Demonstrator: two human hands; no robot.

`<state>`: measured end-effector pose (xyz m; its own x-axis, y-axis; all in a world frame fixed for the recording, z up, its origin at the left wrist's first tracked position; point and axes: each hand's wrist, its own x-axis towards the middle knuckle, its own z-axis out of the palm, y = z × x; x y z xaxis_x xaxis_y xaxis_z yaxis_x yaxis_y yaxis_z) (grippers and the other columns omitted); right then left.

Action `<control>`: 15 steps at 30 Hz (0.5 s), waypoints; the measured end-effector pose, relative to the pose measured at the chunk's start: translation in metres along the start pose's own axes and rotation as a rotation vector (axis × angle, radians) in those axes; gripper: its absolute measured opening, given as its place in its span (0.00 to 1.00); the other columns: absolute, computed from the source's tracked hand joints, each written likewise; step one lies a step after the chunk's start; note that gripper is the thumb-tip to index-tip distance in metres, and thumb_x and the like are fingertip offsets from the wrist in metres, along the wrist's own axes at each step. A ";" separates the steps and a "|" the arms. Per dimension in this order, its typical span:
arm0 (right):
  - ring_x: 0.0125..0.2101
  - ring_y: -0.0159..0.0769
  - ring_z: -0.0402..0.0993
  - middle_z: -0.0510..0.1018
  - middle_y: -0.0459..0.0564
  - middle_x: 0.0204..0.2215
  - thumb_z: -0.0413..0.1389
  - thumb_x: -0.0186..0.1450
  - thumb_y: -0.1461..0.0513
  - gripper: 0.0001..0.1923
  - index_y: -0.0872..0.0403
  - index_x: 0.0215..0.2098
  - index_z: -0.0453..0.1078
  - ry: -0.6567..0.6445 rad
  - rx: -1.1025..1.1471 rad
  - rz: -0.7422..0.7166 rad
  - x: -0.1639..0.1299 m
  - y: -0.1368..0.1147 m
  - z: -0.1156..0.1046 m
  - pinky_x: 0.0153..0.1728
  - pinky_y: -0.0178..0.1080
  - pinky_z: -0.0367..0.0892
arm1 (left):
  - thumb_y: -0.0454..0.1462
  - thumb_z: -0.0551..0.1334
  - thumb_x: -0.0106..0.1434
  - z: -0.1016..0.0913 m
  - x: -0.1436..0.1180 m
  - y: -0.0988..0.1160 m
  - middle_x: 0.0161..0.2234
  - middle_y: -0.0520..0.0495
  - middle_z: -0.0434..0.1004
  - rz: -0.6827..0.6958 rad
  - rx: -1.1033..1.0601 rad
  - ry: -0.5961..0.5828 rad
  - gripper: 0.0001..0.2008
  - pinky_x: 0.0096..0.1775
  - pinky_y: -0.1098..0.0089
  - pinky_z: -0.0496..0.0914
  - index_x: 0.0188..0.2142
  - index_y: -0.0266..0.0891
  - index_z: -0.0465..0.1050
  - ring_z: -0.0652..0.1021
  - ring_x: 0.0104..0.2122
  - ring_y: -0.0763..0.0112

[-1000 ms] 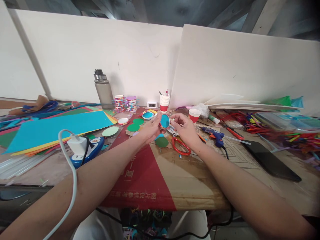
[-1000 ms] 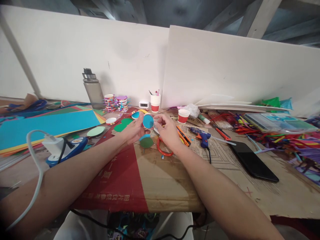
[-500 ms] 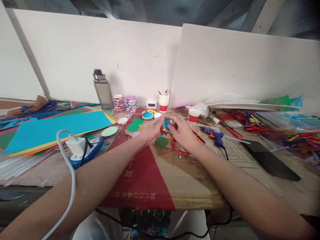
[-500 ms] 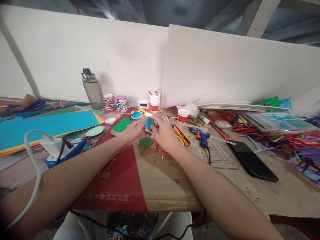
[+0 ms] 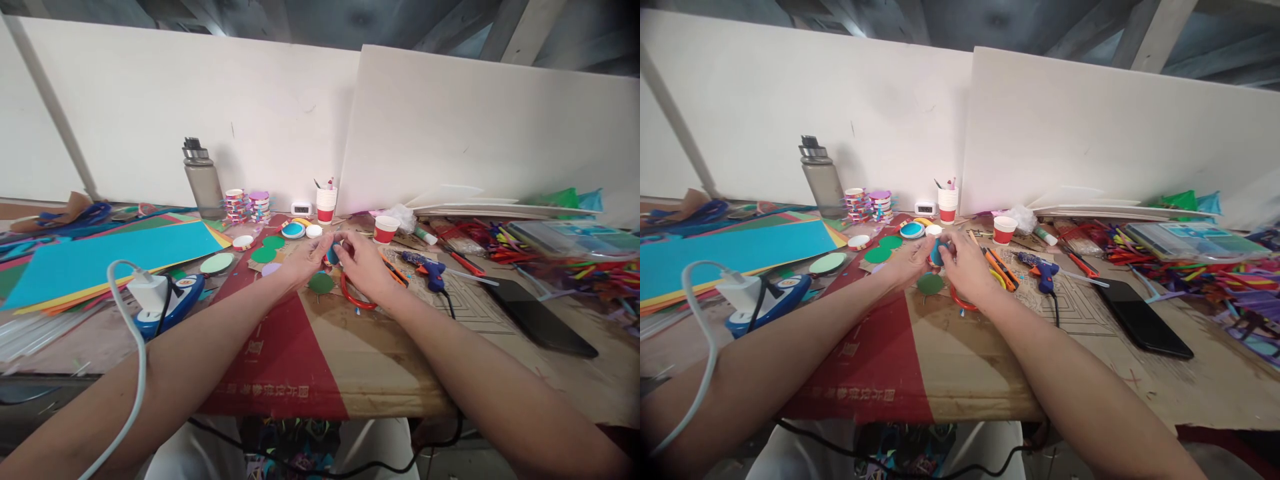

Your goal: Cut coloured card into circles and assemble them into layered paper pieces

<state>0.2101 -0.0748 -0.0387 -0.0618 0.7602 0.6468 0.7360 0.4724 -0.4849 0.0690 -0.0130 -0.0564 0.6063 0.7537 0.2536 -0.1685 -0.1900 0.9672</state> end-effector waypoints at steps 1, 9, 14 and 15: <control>0.33 0.38 0.68 0.74 0.49 0.32 0.50 0.67 0.64 0.09 0.54 0.44 0.69 0.008 0.005 -0.003 0.000 0.000 0.000 0.37 0.40 0.62 | 0.58 0.57 0.62 0.001 0.000 0.001 0.28 0.49 0.75 0.002 -0.032 0.005 0.24 0.27 0.74 0.66 0.35 0.40 0.75 0.72 0.25 0.74; 0.34 0.38 0.68 0.71 0.48 0.31 0.55 0.66 0.64 0.06 0.53 0.42 0.70 0.026 0.015 -0.055 0.000 0.005 0.002 0.38 0.39 0.64 | 0.59 0.50 0.66 0.011 -0.004 0.025 0.23 0.47 0.74 -0.106 -0.196 0.091 0.28 0.23 0.75 0.64 0.39 0.39 0.75 0.75 0.25 0.70; 0.37 0.39 0.70 0.74 0.50 0.35 0.60 0.64 0.63 0.07 0.53 0.41 0.71 -0.060 -0.040 -0.115 0.001 0.004 0.000 0.39 0.40 0.66 | 0.61 0.44 0.66 0.005 -0.002 0.015 0.21 0.49 0.70 -0.117 -0.087 0.103 0.33 0.20 0.75 0.61 0.39 0.39 0.75 0.69 0.19 0.75; 0.37 0.38 0.70 0.74 0.51 0.36 0.61 0.64 0.62 0.08 0.53 0.41 0.71 -0.074 -0.037 -0.117 0.001 0.004 0.000 0.39 0.40 0.66 | 0.62 0.43 0.65 0.004 -0.002 0.012 0.20 0.50 0.70 -0.118 -0.035 0.121 0.34 0.20 0.75 0.62 0.37 0.39 0.75 0.69 0.18 0.74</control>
<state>0.2131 -0.0719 -0.0400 -0.1968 0.7323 0.6519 0.7452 0.5438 -0.3860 0.0689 -0.0194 -0.0450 0.5255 0.8403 0.1333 -0.1302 -0.0754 0.9886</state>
